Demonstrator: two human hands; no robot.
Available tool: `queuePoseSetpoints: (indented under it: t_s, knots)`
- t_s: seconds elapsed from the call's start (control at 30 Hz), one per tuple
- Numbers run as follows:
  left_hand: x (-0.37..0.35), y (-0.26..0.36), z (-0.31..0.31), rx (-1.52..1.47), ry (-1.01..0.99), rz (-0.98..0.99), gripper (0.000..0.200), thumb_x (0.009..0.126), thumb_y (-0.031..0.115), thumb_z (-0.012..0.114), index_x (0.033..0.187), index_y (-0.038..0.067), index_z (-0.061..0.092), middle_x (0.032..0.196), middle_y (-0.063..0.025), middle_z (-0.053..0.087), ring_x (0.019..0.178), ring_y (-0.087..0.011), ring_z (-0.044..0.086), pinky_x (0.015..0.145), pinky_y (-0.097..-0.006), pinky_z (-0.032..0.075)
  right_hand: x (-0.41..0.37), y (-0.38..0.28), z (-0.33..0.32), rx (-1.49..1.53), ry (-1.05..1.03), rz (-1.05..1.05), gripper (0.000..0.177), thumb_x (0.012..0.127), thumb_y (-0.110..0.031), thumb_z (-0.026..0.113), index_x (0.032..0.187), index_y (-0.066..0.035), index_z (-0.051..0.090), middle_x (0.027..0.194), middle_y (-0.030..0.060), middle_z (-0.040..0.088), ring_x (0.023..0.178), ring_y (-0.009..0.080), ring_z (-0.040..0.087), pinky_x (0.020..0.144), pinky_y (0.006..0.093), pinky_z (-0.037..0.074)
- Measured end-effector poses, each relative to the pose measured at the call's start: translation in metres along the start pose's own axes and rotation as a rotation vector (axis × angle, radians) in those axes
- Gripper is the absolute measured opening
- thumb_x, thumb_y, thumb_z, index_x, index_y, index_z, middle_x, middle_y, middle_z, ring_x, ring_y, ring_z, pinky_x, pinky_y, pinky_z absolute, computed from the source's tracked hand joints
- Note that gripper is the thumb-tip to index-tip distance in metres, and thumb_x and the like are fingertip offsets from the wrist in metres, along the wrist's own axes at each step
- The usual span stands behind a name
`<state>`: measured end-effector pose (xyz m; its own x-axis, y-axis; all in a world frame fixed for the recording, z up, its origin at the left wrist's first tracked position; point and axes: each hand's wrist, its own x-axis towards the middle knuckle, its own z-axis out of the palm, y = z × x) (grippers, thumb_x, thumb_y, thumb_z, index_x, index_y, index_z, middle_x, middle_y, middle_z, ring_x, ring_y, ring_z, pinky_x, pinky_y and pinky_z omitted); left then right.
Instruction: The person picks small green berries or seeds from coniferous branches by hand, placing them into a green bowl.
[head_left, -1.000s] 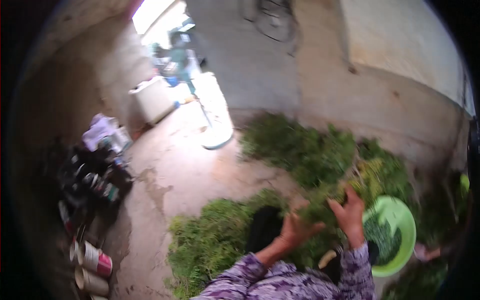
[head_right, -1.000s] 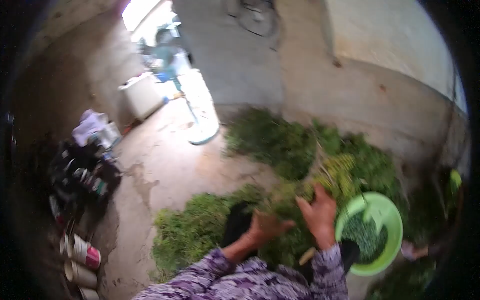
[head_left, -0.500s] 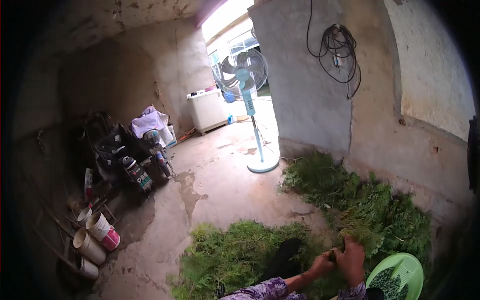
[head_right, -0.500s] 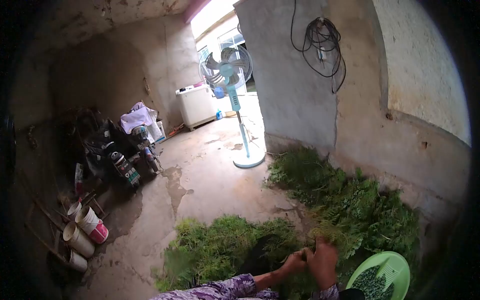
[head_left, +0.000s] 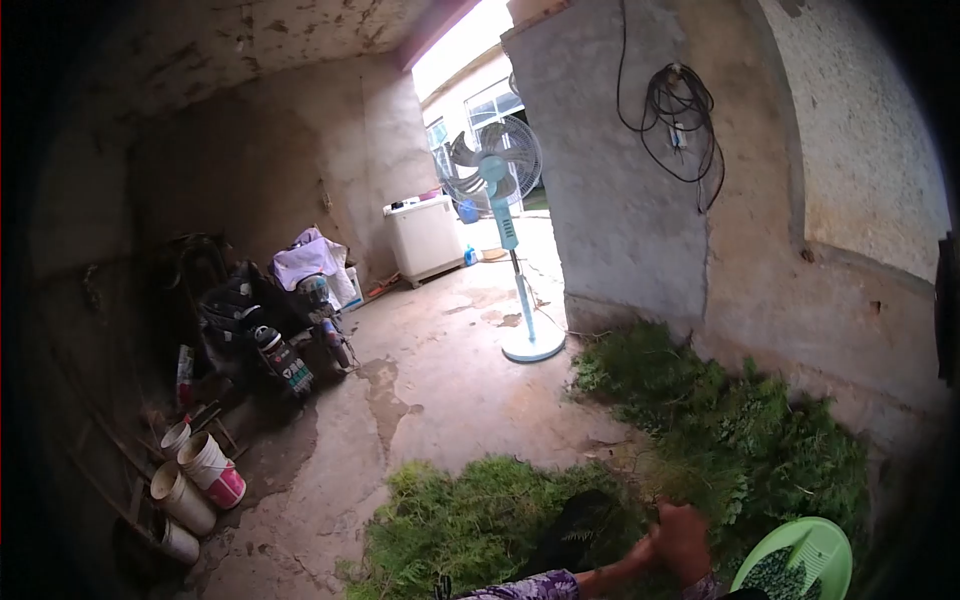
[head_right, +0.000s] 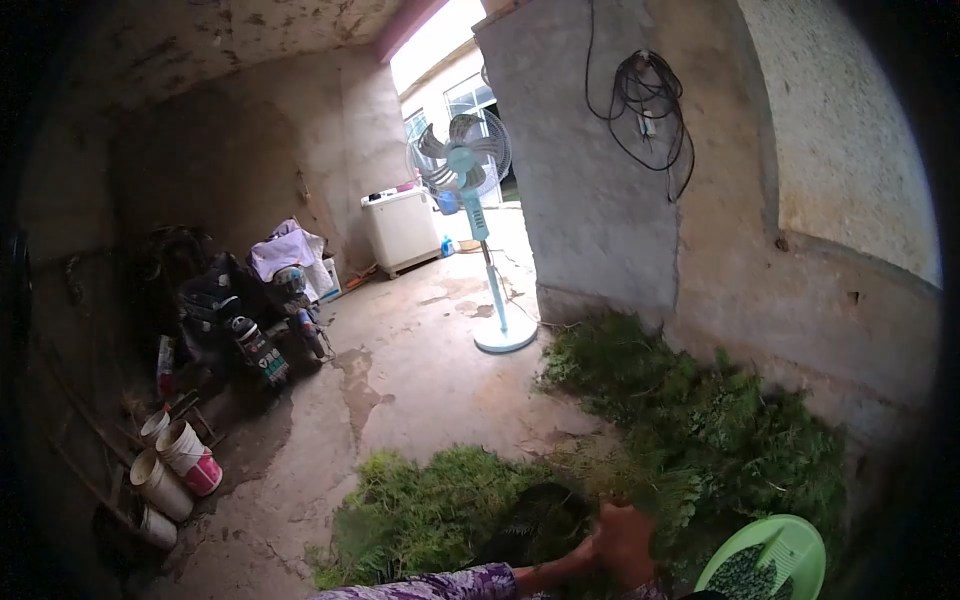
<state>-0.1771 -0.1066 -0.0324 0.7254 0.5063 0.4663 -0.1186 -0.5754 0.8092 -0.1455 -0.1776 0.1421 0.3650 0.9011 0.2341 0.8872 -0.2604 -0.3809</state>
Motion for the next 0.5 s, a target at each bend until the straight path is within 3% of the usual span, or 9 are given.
queuePoseSetpoints:
  t_s: [0.07,0.13,0.23,0.33,0.37,0.4,0.47,0.5]
  knots:
    - [0.007,0.01,-0.007,-0.081,-0.01,-0.099,0.03,0.08,0.027,0.054,0.098,0.003,0.057,0.091,-0.0074,0.06,0.082,-0.0152,0.056,0.071,-0.0307,0.045,-0.001,0.001,0.006,-0.007,-0.065,0.017,0.042,0.06,-0.015,0.063,0.1,-0.003,0.056,0.072,0.0204,0.057,0.068,0.036,0.057,0.062,0.0437,0.046]
    - [0.003,0.013,-0.018,-0.152,-0.002,-0.187,0.03,0.081,0.027,0.054,0.1,0.004,0.056,0.091,-0.0075,0.06,0.083,-0.0156,0.056,0.072,-0.0313,0.045,0.0,0.0,0.01,0.247,0.195,-0.093,0.045,0.06,-0.014,0.063,0.103,-0.002,0.055,0.087,0.0243,0.056,0.08,0.0378,0.056,0.07,0.0434,0.046]
    - [0.015,0.026,-0.031,-0.268,0.005,-0.312,0.031,0.081,0.027,0.053,0.101,0.004,0.056,0.092,-0.0078,0.059,0.085,-0.0162,0.056,0.073,-0.0322,0.045,0.001,-0.013,0.005,0.239,0.28,-0.116,0.049,0.059,-0.015,0.065,0.105,-0.001,0.054,0.101,0.0266,0.051,0.09,0.0397,0.052,0.077,0.0427,0.044]
    - [0.029,0.048,-0.047,-0.392,-0.01,-0.443,0.031,0.082,0.027,0.052,0.103,0.004,0.055,0.092,-0.008,0.059,0.086,-0.0169,0.056,0.074,-0.033,0.044,0.004,-0.01,0.01,0.299,0.224,-0.256,0.049,0.063,-0.018,0.066,0.107,-0.001,0.052,0.109,0.0273,0.046,0.098,0.0416,0.049,0.077,0.0435,0.044]
    - [0.032,0.057,-0.056,-0.434,-0.014,-0.49,0.031,0.082,0.026,0.052,0.103,0.004,0.055,0.092,-0.0081,0.059,0.086,-0.0171,0.056,0.075,-0.0333,0.044,0.005,-0.011,0.013,0.258,0.31,-0.299,0.046,0.064,-0.02,0.068,0.103,-0.001,0.055,0.102,0.0238,0.053,0.091,0.0353,0.055,0.075,0.0397,0.046]
    - [0.035,0.067,-0.064,-0.479,-0.022,-0.538,0.031,0.082,0.026,0.052,0.104,0.004,0.055,0.093,-0.0081,0.059,0.087,-0.0173,0.056,0.075,-0.0336,0.044,0.004,-0.017,0.004,0.259,0.309,-0.302,0.046,0.064,-0.02,0.068,0.103,-0.001,0.055,0.102,0.0238,0.053,0.091,0.0353,0.055,0.075,0.0397,0.046]
    - [0.036,0.085,-0.079,-0.57,-0.037,-0.637,0.032,0.082,0.026,0.051,0.105,0.005,0.054,0.093,-0.0083,0.059,0.088,-0.0177,0.056,0.076,-0.0341,0.044,-0.007,-0.029,-0.016,0.288,0.502,-0.391,0.026,0.081,-0.017,0.055,0.1,0.0,0.057,0.089,0.0177,0.058,0.075,0.0294,0.057,0.065,0.0364,0.046]
    - [0.034,0.094,-0.09,-0.614,-0.045,-0.685,0.032,0.083,0.026,0.051,0.106,0.005,0.054,0.093,-0.0084,0.059,0.088,-0.0179,0.056,0.077,-0.0344,0.044,-0.012,-0.028,-0.022,0.291,0.502,-0.393,0.026,0.081,-0.017,0.055,0.1,0.0,0.057,0.089,0.0177,0.058,0.075,0.0294,0.057,0.065,0.0364,0.046]
